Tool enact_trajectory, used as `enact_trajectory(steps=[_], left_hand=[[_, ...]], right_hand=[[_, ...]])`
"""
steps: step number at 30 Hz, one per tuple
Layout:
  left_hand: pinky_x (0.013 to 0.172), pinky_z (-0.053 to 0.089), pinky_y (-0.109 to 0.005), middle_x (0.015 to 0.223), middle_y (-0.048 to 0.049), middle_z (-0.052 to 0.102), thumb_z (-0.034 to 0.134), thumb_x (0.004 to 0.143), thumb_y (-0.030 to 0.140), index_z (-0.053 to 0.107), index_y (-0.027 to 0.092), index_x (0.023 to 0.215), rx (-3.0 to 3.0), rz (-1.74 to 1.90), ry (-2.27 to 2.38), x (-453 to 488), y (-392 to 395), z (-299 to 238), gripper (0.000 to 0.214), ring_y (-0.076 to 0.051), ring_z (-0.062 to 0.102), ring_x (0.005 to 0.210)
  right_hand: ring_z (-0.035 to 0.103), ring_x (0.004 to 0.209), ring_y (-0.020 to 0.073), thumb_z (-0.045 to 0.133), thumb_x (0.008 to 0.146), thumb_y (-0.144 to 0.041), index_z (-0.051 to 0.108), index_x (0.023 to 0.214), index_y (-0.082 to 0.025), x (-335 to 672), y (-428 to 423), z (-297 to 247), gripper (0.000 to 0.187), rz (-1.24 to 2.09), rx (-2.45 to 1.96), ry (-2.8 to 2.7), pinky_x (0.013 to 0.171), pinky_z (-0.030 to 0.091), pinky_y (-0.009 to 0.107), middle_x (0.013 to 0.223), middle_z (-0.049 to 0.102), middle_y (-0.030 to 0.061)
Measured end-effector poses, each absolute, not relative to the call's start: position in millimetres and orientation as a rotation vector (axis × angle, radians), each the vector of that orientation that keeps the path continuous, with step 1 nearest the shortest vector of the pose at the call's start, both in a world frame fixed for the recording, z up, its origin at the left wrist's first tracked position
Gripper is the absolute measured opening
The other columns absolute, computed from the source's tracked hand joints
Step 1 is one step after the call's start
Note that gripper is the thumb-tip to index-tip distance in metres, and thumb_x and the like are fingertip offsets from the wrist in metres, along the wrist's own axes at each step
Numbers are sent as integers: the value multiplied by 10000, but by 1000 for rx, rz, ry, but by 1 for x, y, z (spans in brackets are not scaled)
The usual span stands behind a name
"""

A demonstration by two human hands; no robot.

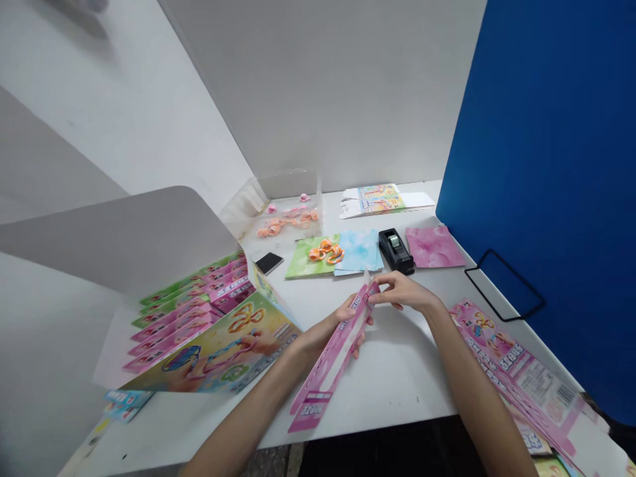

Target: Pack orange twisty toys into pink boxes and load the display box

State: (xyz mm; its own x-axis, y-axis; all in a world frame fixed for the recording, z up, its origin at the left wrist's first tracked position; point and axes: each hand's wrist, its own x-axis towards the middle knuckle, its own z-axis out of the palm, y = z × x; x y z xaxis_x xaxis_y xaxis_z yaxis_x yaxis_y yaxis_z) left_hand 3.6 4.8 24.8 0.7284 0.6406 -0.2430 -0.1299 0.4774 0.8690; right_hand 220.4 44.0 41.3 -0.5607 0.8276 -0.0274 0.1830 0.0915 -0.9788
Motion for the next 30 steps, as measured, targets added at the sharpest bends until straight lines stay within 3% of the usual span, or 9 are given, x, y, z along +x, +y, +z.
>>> enact_trajectory(steps=[3, 6, 10, 14, 18, 20, 23, 26, 30], left_hand=[[493, 528, -255, 984, -25, 540, 631, 763, 468, 320, 340, 1409, 994, 505, 629, 5, 7, 21, 728, -94, 590, 558], [495, 512, -230, 903, -10, 558, 637, 739, 454, 394, 270, 1350, 1000, 550, 669, 8, 10, 18, 682, -88, 583, 531], [522, 527, -256, 878, -23, 606, 637, 742, 467, 382, 223, 1339, 956, 556, 684, 11, 11, 16, 695, -108, 605, 520], [501, 534, -287, 824, -21, 644, 678, 736, 463, 360, 231, 1362, 953, 566, 725, 14, 17, 7, 740, -128, 606, 479], [612, 556, -342, 971, -109, 692, 579, 800, 641, 300, 238, 1436, 968, 553, 646, 15, 26, -1, 804, -191, 689, 637], [696, 554, -358, 1045, -154, 689, 502, 823, 693, 366, 199, 1417, 1050, 474, 611, 13, 29, -2, 785, -224, 709, 769], [762, 536, -330, 1046, -132, 701, 447, 911, 584, 514, 186, 1310, 1431, 554, 787, 11, 24, -3, 568, -197, 692, 837], [822, 523, -343, 1014, -101, 715, 443, 958, 372, 631, 183, 1158, 2102, 712, 956, 11, 13, -7, 334, -200, 672, 905], [933, 493, -363, 1160, -104, 673, 440, 922, 118, 536, 202, 1298, 2857, 1053, 830, 12, 9, -10, 397, -210, 621, 1105]], right_hand=[[447, 497, 55, 754, 738, -456, 680, 884, -154, 220, 42, 42, 344, 1547, -968, -1833, 338, 330, 163, 789, 621, 10], [472, 482, 65, 767, 725, -461, 653, 874, -154, 216, 40, 41, 360, 1625, -976, -1850, 353, 378, 163, 688, 599, -18], [417, 401, 52, 759, 725, -477, 672, 880, -141, 212, 39, 42, 380, 1688, -976, -1862, 335, 356, 174, 595, 589, -36], [343, 350, 42, 763, 716, -457, 616, 565, -138, 212, 38, 43, 382, 1682, -1002, -1876, 333, 279, 185, 405, 437, -63], [275, 308, 39, 750, 720, -482, 537, 475, -161, 217, 39, 43, 456, 1658, -1000, -1707, 322, 185, 202, 329, 353, -72], [225, 295, 34, 756, 690, -527, 515, 489, -177, 223, 41, 44, 469, 1621, -972, -1472, 310, 146, 205, 329, 327, -85], [205, 308, 30, 791, 640, -522, 473, 514, -200, 233, 47, 46, 470, 1359, -941, -1081, 307, 136, 197, 359, 305, -104], [242, 325, 42, 797, 644, -468, 437, 507, -213, 238, 53, 49, 462, 1021, -903, -840, 314, 183, 199, 372, 301, -103], [327, 352, 66, 757, 698, -400, 465, 430, -200, 233, 49, 50, 444, 626, -986, -947, 351, 263, 227, 367, 378, -60]])
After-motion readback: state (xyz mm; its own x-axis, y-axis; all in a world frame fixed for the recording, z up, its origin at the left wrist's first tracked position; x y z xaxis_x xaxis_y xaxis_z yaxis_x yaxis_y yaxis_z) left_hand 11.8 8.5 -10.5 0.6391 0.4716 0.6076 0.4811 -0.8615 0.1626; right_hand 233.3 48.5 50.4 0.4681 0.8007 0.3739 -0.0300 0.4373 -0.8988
